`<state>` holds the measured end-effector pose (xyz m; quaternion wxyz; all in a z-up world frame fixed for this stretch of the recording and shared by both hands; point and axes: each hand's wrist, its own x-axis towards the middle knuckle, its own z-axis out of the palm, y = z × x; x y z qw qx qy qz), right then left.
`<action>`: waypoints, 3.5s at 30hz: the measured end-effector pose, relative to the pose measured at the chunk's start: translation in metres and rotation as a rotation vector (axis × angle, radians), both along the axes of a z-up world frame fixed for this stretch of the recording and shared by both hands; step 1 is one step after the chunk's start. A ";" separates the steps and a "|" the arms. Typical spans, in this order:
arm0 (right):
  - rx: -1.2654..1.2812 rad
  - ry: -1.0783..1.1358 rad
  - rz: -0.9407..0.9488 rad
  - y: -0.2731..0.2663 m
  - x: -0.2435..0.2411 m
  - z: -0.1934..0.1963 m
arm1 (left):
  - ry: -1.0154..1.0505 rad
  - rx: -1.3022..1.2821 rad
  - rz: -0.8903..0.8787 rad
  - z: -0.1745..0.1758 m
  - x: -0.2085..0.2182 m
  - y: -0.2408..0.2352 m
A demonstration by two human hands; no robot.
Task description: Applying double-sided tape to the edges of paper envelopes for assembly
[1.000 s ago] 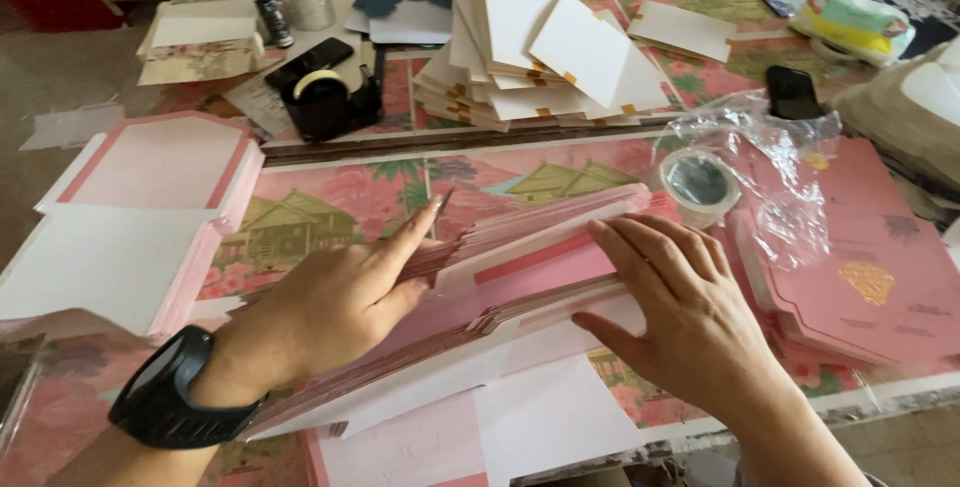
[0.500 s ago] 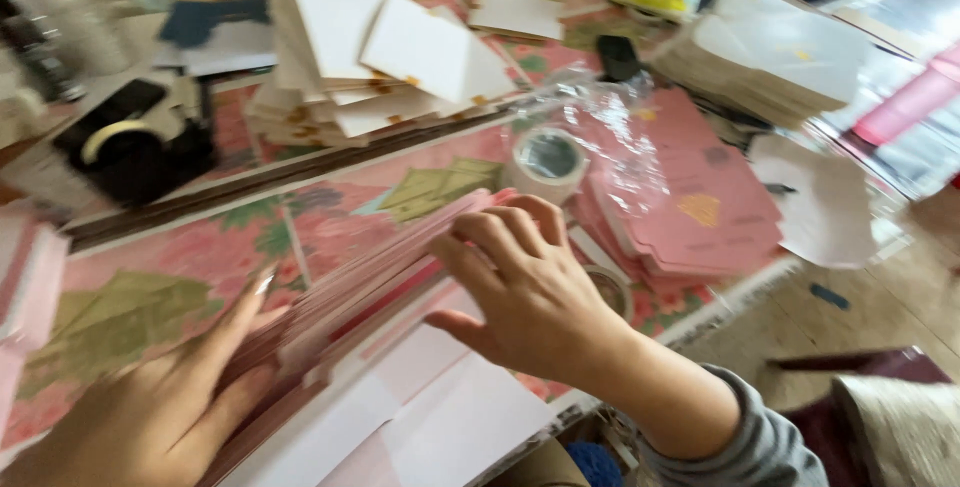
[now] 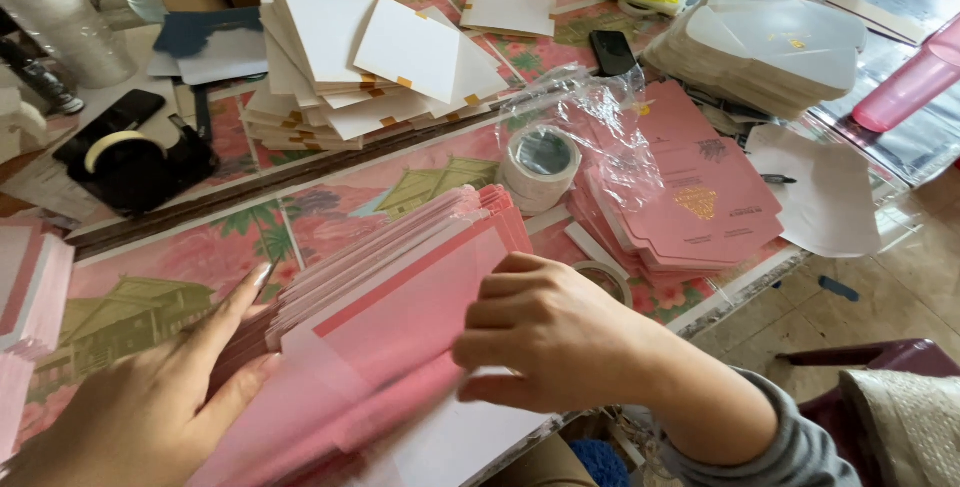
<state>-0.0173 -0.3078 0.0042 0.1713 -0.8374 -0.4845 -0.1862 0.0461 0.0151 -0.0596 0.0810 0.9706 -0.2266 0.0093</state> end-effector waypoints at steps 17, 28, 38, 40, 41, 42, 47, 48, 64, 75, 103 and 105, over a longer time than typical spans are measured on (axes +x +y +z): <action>-0.088 -0.216 -0.369 -0.001 0.017 -0.021 | 0.418 -0.431 -0.027 0.070 -0.038 -0.029; -0.149 -0.209 -0.403 -0.004 0.022 -0.026 | 0.094 -0.221 -0.095 0.049 -0.045 -0.027; -0.056 -0.253 -0.398 -0.001 0.031 -0.028 | 0.244 -0.353 -0.121 0.054 -0.043 -0.016; -0.089 -0.163 -0.359 -0.006 0.038 -0.027 | 0.324 -0.400 -0.155 0.060 -0.046 -0.017; -0.090 -0.160 -0.356 -0.007 0.037 -0.027 | 0.327 -0.402 -0.152 0.065 -0.048 -0.017; -0.087 -0.154 -0.352 -0.008 0.037 -0.026 | 0.255 -0.314 -0.186 0.070 -0.050 -0.016; -0.045 -0.110 -0.296 -0.009 0.033 -0.022 | -0.218 -0.448 -0.249 0.101 -0.083 -0.020; -0.056 -0.106 -0.307 -0.009 0.031 -0.022 | -0.211 -0.199 -0.206 0.064 -0.075 -0.026; -0.062 -0.023 -0.378 -0.019 0.034 -0.033 | -0.424 0.160 -0.041 0.024 -0.069 -0.012; 0.963 0.967 -0.656 -0.059 0.033 -0.104 | -0.504 -0.011 -0.077 0.032 -0.100 0.008; 1.178 0.860 -0.454 -0.084 0.045 -0.211 | -0.196 -1.815 0.100 -0.139 -0.093 0.041; 1.176 0.854 -0.511 -0.082 0.041 -0.210 | -0.172 -1.773 0.107 -0.136 -0.104 0.041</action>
